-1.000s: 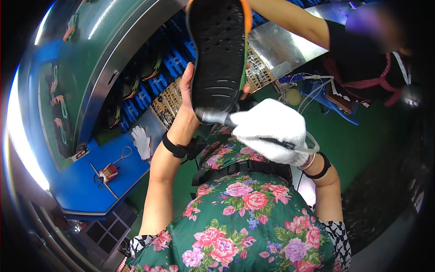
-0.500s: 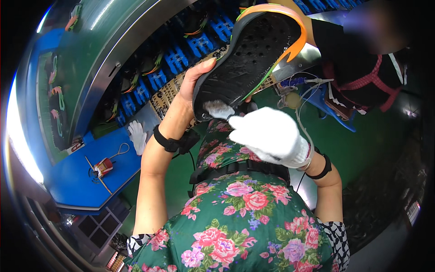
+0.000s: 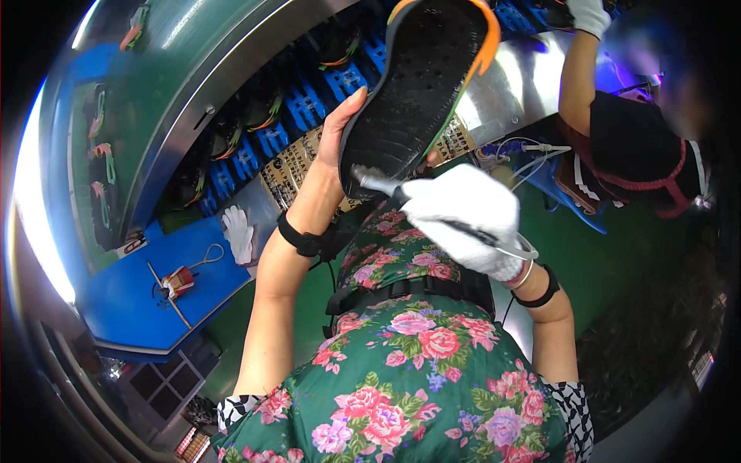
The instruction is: Applying adhesive to the bottom of shoe soles using a brush.
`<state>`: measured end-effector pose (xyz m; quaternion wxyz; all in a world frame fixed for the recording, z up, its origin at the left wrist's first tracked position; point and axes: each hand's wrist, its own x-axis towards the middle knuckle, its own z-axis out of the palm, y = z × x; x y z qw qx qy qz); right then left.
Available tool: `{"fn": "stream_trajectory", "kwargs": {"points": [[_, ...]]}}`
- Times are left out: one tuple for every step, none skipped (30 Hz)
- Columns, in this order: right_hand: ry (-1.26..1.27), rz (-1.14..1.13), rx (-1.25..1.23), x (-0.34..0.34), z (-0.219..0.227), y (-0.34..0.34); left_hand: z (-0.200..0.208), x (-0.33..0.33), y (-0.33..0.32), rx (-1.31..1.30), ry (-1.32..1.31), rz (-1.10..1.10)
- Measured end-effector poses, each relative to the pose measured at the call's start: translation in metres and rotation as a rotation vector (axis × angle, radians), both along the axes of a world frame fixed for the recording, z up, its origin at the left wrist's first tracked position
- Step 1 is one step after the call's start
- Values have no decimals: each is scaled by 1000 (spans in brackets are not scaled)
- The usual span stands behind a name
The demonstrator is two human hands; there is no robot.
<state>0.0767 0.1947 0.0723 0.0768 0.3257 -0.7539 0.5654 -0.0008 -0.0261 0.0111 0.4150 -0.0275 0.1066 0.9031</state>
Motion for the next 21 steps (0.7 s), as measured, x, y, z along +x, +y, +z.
{"fn": "stream_trajectory", "kwargs": {"points": [[-54,35,31,4,1,-1,-1,0,0,35,1,-6],[-196,76,-115,5,1,-2,-3,0,1,-16,0,26],[-373,134,-233,6,3,-3,-4,2,1,-81,15,57],[-379,76,-260,4,5,-3,-5,4,1,-33,-59,81],[-348,-25,-212,-1,9,-2,-6,7,2,44,-70,77],[-281,-91,-109,-9,12,0,-7,13,5,19,-206,156],[-170,-150,-45,-20,14,1,-8,19,8,17,-343,226],[-71,-171,19,-32,17,2,-8,27,9,55,-198,172],[90,-178,47,-45,18,3,-9,33,10,23,-117,129],[237,-257,145,-55,21,5,-9,40,12,-37,-117,150],[319,-326,131,-66,19,-1,-10,47,13,-96,-105,162],[362,-289,168,-67,20,-3,-10,50,12,-115,-97,158],[381,-263,171,-68,20,-6,-9,52,10,-122,-96,183],[404,-181,217,-63,19,-11,-7,54,5,-59,-165,256],[340,-75,205,-55,20,-14,-5,56,-2,6,-233,327],[168,20,47,-47,21,-17,-1,60,-9,-48,-241,430],[-7,138,-61,-40,22,-19,3,62,-20,-247,-111,456],[-123,112,-174,-34,23,-18,10,66,-36,-222,65,473],[-278,79,-260,-28,25,-17,18,70,-56,-216,214,481],[-427,7,-464,-24,23,-18,26,71,-76,-244,330,506],[-524,-84,-531,-23,22,-16,35,68,-99,-281,436,531]]}}
